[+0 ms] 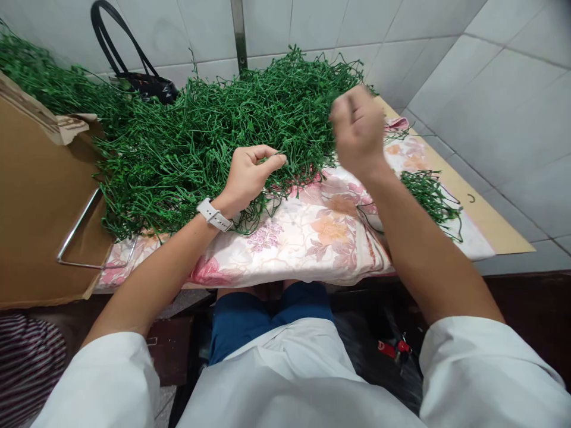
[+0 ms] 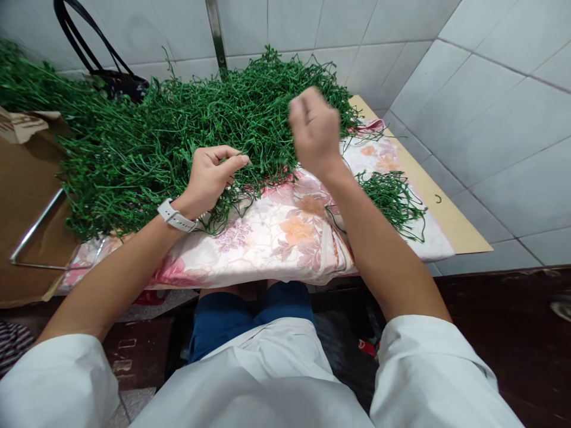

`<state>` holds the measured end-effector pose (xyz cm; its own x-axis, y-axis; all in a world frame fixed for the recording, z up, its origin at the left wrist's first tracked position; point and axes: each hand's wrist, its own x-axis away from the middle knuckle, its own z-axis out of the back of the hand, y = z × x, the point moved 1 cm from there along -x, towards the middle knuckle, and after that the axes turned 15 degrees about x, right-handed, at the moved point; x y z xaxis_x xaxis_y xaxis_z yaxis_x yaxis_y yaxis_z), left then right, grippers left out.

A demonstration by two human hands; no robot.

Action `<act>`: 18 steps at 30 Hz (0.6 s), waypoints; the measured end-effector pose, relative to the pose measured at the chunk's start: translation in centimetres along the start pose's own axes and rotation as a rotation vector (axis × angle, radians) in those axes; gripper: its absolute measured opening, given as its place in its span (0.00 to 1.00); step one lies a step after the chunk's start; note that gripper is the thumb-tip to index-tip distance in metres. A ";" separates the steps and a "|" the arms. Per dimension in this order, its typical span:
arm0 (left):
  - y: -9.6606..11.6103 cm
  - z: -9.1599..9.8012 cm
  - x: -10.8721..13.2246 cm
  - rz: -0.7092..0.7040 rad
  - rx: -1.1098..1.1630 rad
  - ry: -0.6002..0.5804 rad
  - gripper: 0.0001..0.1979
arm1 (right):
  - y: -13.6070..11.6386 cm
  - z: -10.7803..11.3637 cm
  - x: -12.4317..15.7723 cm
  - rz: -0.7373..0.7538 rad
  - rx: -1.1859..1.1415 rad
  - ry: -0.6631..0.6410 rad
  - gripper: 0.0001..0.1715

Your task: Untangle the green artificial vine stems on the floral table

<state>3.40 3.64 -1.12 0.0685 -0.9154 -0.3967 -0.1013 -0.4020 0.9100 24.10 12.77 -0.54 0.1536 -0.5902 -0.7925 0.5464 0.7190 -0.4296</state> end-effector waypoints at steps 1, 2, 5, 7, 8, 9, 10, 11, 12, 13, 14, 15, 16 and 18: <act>0.0 0.3 -0.1 0.003 -0.006 0.004 0.12 | 0.8 0.4 -0.5 -0.109 -0.074 0.062 0.25; 0.1 0.5 -0.3 0.007 -0.009 -0.002 0.12 | 1.4 0.7 -0.8 -0.212 -0.164 0.069 0.24; 0.4 0.6 -0.5 -0.039 -0.023 -0.069 0.17 | 0.6 0.8 -0.7 -0.397 -0.417 -0.191 0.20; 0.6 0.4 -0.5 -0.111 -0.039 -0.113 0.21 | -1.6 0.3 0.0 -0.405 -0.545 -0.395 0.21; 0.7 0.3 -0.5 -0.136 -0.047 -0.121 0.23 | -2.8 0.1 0.4 -0.402 -0.599 -0.461 0.22; 0.7 0.2 -0.4 -0.150 -0.054 -0.121 0.24 | -4.0 0.0 0.7 -0.401 -0.642 -0.513 0.23; 0.7 0.2 -0.4 -0.156 -0.059 -0.114 0.24 | -4.9 -0.2 1.0 -0.401 -0.675 -0.559 0.24; 0.7 0.2 -0.3 -0.161 -0.063 -0.105 0.24 | -5.6 -0.2 1.2 -0.401 -0.693 -0.595 0.25; 0.6 0.2 -0.3 -0.163 -0.064 -0.102 0.24 | -6.0 -0.2 1.4 -0.390 -0.692 -0.621 0.27; 0.5 0.3 -0.4 -0.163 -0.059 -0.107 0.24 | -6.2 -0.1 1.4 -0.364 -0.672 -0.635 0.29; 0.4 0.3 -0.4 -0.162 -0.048 -0.120 0.24 | -6.2 -0.1 1.5 -0.327 -0.637 -0.641 0.31; 0.4 0.4 -0.4 -0.162 -0.030 -0.139 0.24 | -6.1 0.0 1.5 -0.283 -0.596 -0.644 0.32; 0.3 0.4 -0.5 -0.160 -0.011 -0.162 0.23 | -6.0 0.1 1.4 -0.240 -0.559 -0.649 0.32; 0.1 0.4 -0.5 -0.165 0.012 -0.185 0.22 | -5.7 0.0 1.4 -0.182 -0.529 -0.674 0.32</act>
<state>2.92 3.99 -0.86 -0.0974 -0.8254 -0.5561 -0.1155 -0.5456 0.8300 21.23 7.81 0.77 0.6461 -0.6836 -0.3394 0.1817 0.5697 -0.8015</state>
